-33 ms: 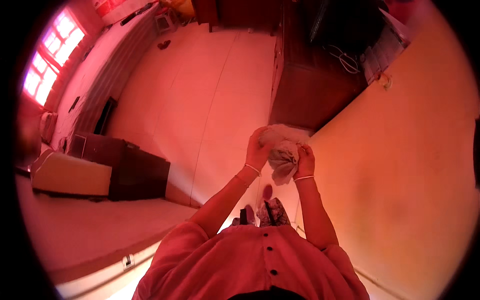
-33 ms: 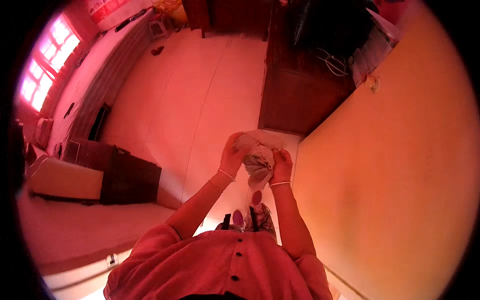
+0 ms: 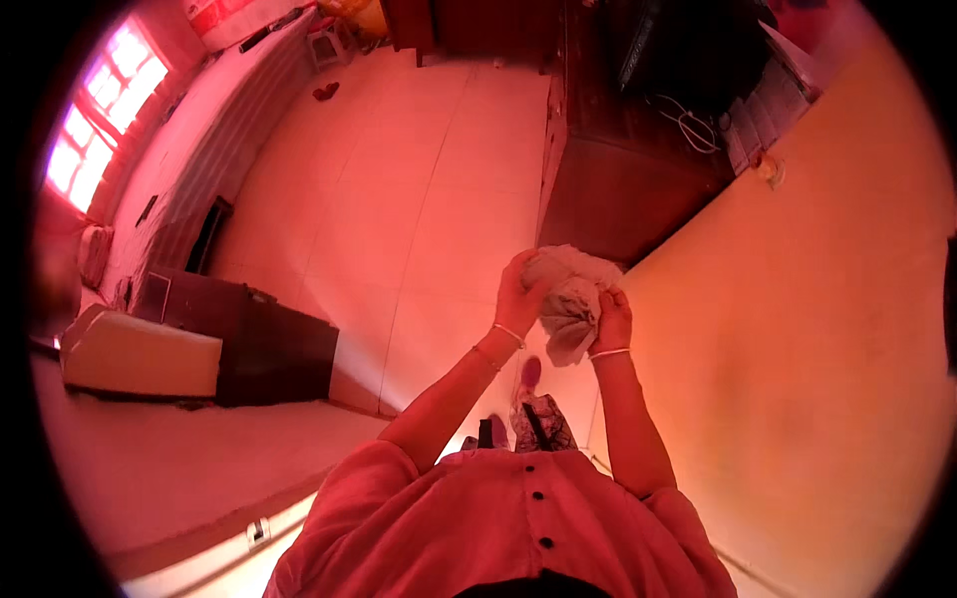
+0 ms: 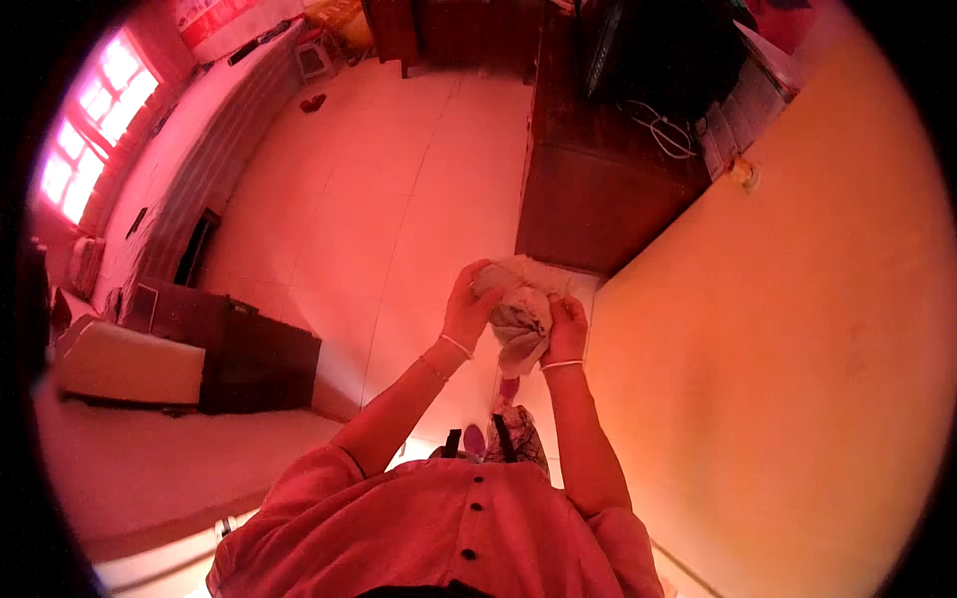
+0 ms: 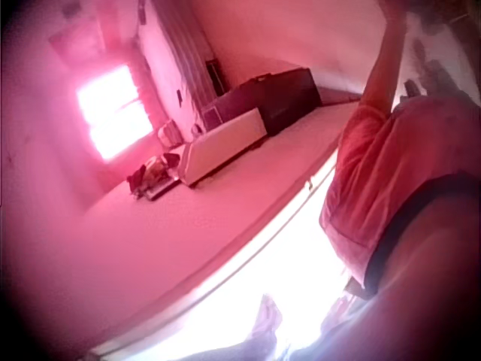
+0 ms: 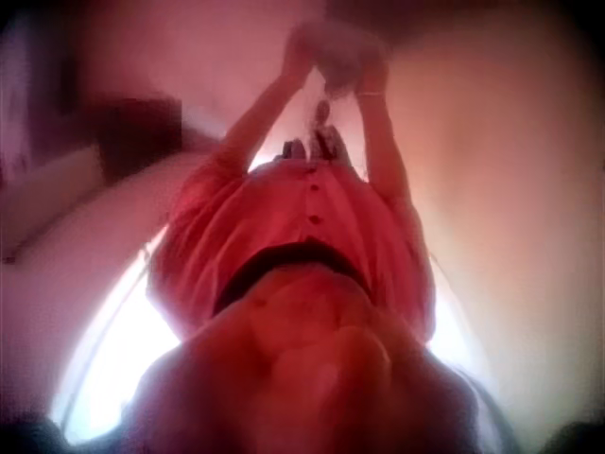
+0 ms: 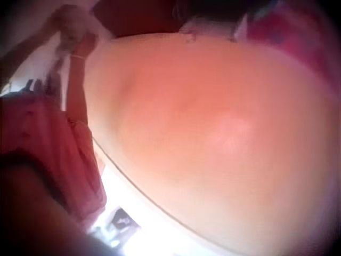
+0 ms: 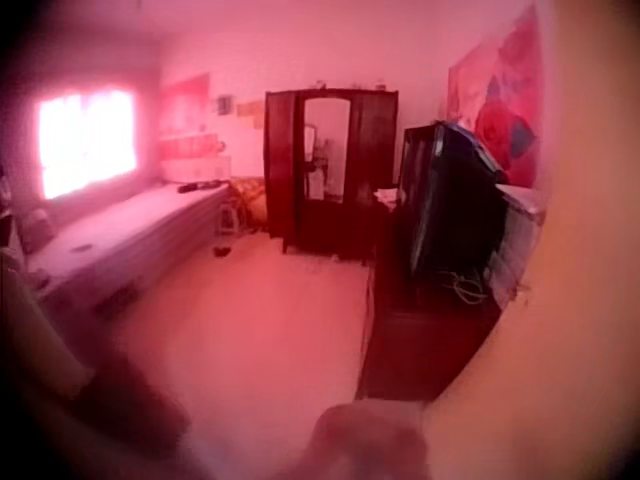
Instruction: The person cleans a mirror and a wooden cabinet with a cloth, wiping the glass surface and the wooden panels.
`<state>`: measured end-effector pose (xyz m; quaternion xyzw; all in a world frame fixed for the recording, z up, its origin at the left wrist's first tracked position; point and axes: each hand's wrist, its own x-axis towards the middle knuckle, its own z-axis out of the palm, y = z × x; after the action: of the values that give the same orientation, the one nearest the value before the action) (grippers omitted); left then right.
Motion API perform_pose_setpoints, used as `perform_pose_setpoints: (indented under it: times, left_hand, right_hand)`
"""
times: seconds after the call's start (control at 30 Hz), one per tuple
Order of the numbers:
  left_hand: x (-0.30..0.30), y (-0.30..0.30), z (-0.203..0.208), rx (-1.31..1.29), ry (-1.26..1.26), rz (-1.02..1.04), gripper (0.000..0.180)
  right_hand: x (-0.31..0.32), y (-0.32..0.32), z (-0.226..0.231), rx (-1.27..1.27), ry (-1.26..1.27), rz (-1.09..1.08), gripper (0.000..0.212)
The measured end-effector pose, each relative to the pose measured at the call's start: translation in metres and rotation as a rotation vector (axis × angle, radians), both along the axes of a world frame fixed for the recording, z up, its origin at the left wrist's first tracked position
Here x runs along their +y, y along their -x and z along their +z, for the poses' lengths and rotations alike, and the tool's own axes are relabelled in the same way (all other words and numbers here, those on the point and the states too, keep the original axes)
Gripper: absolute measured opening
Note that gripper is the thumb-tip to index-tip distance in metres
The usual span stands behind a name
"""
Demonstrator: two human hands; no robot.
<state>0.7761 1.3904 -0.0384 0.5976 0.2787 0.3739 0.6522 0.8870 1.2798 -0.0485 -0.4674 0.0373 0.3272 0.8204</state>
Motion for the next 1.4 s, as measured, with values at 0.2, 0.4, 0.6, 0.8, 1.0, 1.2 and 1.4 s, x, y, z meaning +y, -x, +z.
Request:
perform_pose_setpoints:
  times: [0.2,0.4,0.6,0.8,1.0,1.2,1.4]
  left_hand:
    - [0.095,-0.106,0.022,-0.035,-0.197,0.092,0.053]
    - [0.188,-0.186,0.065,0.162,-0.584,0.171,0.06]
    - [0.244,-0.269,0.023,0.207,-0.61,-0.068,0.06]
    - [0.232,-0.279,-0.01,0.24,-0.671,-0.055,0.061]
    - [0.265,-0.289,-0.025,0.182,-0.543,-0.129,0.059]
    - [0.352,-0.337,-0.029,0.169,-0.398,-0.301,0.058]
    - [0.407,-0.377,-0.014,0.233,-0.417,-0.382,0.059]
  right_hand:
    - [0.103,-0.102,0.027,-0.087,-0.082,-0.024,0.023]
    - [0.219,-0.187,0.062,-0.222,-0.056,-0.11,0.028]
    - [0.264,-0.281,0.023,-0.994,0.782,-0.127,0.031]
    - [0.257,-0.229,0.1,-1.458,0.681,0.087,0.043]
    - [0.31,-0.256,0.03,-1.632,1.1,0.309,0.046]
    - [0.391,-0.302,0.026,-1.596,1.194,0.316,0.047]
    - [0.442,-0.332,0.045,-1.55,1.214,0.209,0.044]
